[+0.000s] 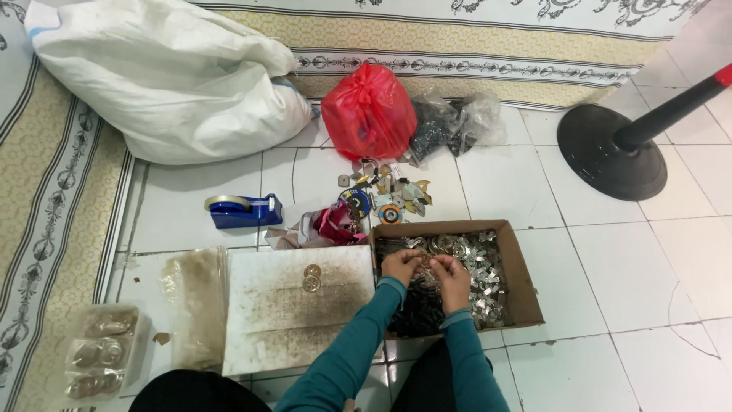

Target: Sorting and organizing small metal pins or badges from a cardboard box onto a white board and into plastic bags.

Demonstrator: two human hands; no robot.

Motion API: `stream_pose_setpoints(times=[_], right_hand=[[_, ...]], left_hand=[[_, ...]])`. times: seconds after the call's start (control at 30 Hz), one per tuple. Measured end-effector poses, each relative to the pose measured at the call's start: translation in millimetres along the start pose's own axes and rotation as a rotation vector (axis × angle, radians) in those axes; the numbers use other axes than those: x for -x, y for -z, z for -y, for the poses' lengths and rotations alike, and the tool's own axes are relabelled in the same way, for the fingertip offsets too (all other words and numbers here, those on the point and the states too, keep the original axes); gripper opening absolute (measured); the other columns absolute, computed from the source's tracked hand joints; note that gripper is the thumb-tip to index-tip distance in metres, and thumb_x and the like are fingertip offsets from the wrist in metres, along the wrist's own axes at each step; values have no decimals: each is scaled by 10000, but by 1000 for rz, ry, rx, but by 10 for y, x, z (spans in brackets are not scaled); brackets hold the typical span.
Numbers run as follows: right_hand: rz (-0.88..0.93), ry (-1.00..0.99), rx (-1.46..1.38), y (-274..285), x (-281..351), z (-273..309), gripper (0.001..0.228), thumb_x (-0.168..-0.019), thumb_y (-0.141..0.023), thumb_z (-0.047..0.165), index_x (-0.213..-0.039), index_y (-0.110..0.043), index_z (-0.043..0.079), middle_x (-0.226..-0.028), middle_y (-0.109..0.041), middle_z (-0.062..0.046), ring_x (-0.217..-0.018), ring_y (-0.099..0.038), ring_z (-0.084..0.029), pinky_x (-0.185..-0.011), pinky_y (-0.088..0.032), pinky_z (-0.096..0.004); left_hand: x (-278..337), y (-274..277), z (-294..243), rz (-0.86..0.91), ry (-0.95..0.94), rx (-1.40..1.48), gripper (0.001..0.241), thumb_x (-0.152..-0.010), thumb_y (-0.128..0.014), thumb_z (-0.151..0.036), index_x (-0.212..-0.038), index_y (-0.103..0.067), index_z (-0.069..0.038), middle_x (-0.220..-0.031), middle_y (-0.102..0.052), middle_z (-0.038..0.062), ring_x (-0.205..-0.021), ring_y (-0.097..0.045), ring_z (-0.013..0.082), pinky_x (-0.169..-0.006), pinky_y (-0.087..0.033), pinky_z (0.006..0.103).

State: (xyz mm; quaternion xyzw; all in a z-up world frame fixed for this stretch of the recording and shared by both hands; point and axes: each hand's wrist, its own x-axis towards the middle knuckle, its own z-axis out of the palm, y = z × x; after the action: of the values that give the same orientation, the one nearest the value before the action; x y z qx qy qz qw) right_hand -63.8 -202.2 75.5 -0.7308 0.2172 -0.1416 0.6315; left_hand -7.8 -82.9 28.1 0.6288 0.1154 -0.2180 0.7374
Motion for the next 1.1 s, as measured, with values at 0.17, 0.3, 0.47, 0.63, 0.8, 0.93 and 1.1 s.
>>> stream_pose_setpoints(times=[0.17, 0.3, 0.47, 0.63, 0.8, 0.93, 1.1], right_hand=[[63, -2, -34, -28, 262, 101, 251, -838, -875, 130, -1044, -775, 29, -877, -711, -156, -809, -677, -231, -704, -604, -385], [173, 28, -20, 41, 347, 192, 496, -779, -895, 73, -1240, -719, 17, -1041, -652, -152, -857, -675, -201, -765, -621, -376], [297, 85, 111, 180, 283, 167, 576, -737, -920, 113, -1286, -746, 104, -1063, -675, -152, -877, -713, -232, -791, -611, -386], [309, 201, 297, 257, 175, 48, 532, -751, -928, 222, -1261, -776, 217, -1074, -727, -119, -1004, -711, -302, -859, -583, -392], [331, 127, 131, 369, 201, 233, 485, -817, -867, 126, -1289, -755, 134, -1125, -730, -149, -970, -700, -224, -858, -585, -367], [338, 100, 146, 408, 126, 178, 470, -837, -866, 186, -1295, -763, 155, -1135, -732, -108, -1004, -689, -206, -859, -574, -360], [199, 26, 328, 364, -38, 67, 720, -940, -779, 361, -1541, -491, 89, -1337, -558, -233, -1144, -642, -381, -962, -568, -502]], left_hand=[[118, -33, 88, -22, 139, 162, 402, -972, -712, -292, -1291, -678, -50, -1219, -692, 202, -965, -749, 284, -762, -697, 381], [186, 28, 194, 55, 159, 350, 480, -924, -822, -280, -1288, -686, 2, -1174, -698, 246, -928, -759, 289, -781, -696, 409], [477, 158, -92, 150, 188, 362, 564, -885, -885, -233, -1326, -648, 27, -1233, -662, 257, -963, -742, 266, -858, -678, 407], [408, 121, -102, 222, 194, 345, 557, -930, -839, -179, -1371, -603, 66, -1310, -624, 296, -1059, -728, 309, -937, -652, 427], [390, 142, -117, 257, 243, 396, 642, -899, -892, -204, -1391, -584, 69, -1385, -508, 343, -1249, -586, 378, -1021, -604, 483], [390, 130, -155, 243, 274, 414, 670, -891, -911, -211, -1408, -573, 48, -1352, -514, 315, -1228, -590, 359, -1027, -604, 480], [213, 43, 35, 158, 317, 426, 554, -989, -762, -153, -1445, -521, 50, -1459, -420, 338, -1266, -575, 393, -1033, -621, 467]])
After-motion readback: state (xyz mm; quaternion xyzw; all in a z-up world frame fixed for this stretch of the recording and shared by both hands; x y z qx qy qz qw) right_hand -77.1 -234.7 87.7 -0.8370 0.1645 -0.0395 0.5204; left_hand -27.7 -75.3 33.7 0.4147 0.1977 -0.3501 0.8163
